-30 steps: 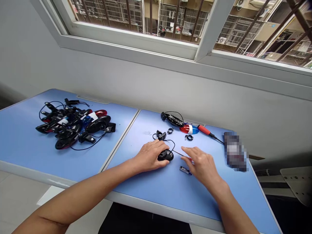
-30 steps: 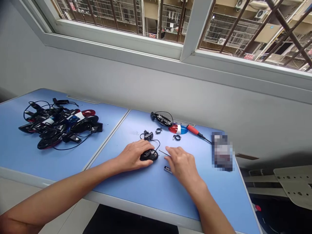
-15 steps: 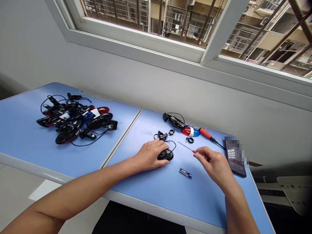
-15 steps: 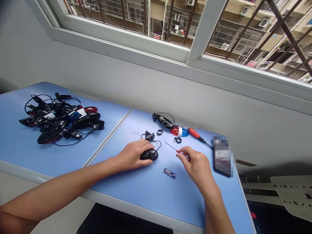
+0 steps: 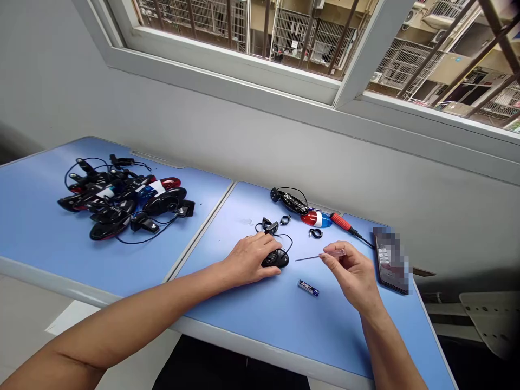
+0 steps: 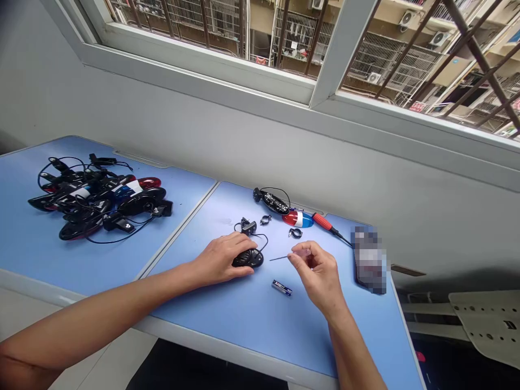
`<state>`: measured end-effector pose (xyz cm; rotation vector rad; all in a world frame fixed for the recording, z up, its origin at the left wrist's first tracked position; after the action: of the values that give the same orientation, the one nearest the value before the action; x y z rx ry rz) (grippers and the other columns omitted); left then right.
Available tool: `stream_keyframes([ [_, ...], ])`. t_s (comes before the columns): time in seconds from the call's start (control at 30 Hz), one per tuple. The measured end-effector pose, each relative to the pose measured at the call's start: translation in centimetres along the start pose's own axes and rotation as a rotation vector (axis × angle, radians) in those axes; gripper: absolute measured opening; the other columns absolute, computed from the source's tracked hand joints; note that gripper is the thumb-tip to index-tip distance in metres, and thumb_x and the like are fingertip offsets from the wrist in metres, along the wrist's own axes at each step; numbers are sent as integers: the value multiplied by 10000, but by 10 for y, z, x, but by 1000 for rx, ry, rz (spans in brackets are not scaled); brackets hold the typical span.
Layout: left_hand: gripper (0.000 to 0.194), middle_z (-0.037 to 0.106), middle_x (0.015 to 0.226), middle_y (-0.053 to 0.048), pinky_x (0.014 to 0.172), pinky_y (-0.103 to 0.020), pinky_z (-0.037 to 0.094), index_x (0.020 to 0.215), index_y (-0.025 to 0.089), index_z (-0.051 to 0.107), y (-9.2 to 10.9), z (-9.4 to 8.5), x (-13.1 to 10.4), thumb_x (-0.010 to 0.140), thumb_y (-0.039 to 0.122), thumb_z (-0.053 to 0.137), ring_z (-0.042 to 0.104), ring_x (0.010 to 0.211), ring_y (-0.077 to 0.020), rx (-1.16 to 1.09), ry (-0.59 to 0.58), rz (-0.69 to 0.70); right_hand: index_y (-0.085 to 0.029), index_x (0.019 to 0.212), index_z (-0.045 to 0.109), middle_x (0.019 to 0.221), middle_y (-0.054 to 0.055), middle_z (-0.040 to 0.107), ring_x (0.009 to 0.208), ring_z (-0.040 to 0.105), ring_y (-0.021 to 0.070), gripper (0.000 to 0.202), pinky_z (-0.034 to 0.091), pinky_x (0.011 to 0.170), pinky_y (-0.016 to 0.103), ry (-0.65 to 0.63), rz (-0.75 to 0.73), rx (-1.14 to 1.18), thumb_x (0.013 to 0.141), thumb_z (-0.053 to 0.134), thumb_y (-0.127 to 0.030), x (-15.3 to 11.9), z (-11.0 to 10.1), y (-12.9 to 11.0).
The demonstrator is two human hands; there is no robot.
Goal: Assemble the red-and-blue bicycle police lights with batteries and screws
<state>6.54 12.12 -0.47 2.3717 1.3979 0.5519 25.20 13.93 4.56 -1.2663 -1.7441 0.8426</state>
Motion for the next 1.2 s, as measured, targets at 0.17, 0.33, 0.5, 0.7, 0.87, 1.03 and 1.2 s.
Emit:
stream_keyframes([
  [0.17,389,649,1109,-41,843,-367,478,1143,242,579,0,1,0,806,379,719,581,1037,-262,7,4,7,-223,875,617,709,6,599,573,524,132,206,437,506,264,26,-71,44,874,600,-428,-3,2,-5],
  [0.33,403,648,1120,-46,844,-371,476,1146,236,578,1,2,0,800,379,729,578,1037,-264,18,-6,9,-227,896,607,785,17,602,679,573,147,142,475,590,273,24,-166,-29,918,564,-360,-9,13,-11],
  [0.5,402,646,1115,-43,848,-373,479,1143,233,582,2,1,-1,798,372,734,577,1036,-263,18,-11,13,-226,903,600,802,19,604,702,593,147,112,479,595,271,-12,-225,-76,936,544,-316,-11,20,-16],
  [0.7,403,645,1117,-45,831,-362,475,1147,233,577,4,1,0,804,384,727,575,1026,-256,54,-14,18,-217,888,581,765,13,615,593,544,117,114,439,522,247,-17,-293,-216,946,538,-305,-13,20,-24],
  [0.87,413,643,1128,-52,809,-364,466,1163,220,568,11,4,-1,815,379,723,562,1029,-261,139,-15,51,-210,662,516,562,-37,538,471,465,89,286,377,482,232,126,-465,-377,885,643,-336,-21,19,-44],
  [1.03,416,639,1125,-51,787,-359,463,1166,216,559,12,4,-3,820,376,725,559,1023,-261,173,-6,56,-187,878,645,546,-50,501,432,412,85,198,355,441,232,25,-240,-114,917,570,-366,-15,24,-23],
  [1.2,413,641,1117,-47,808,-357,467,1160,221,555,8,4,-2,821,385,725,567,1022,-254,138,1,42,-170,1017,646,625,-17,535,507,492,111,347,419,417,233,-394,43,273,924,521,-480,-17,49,-6],
])
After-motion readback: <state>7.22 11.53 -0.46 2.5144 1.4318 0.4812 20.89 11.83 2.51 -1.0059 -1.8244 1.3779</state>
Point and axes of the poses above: each hand's wrist, its own x-axis towards the middle knuckle, its own z-axis out of the palm, y = z × x, the point moved 10 cm from there along x, towards the middle knuckle
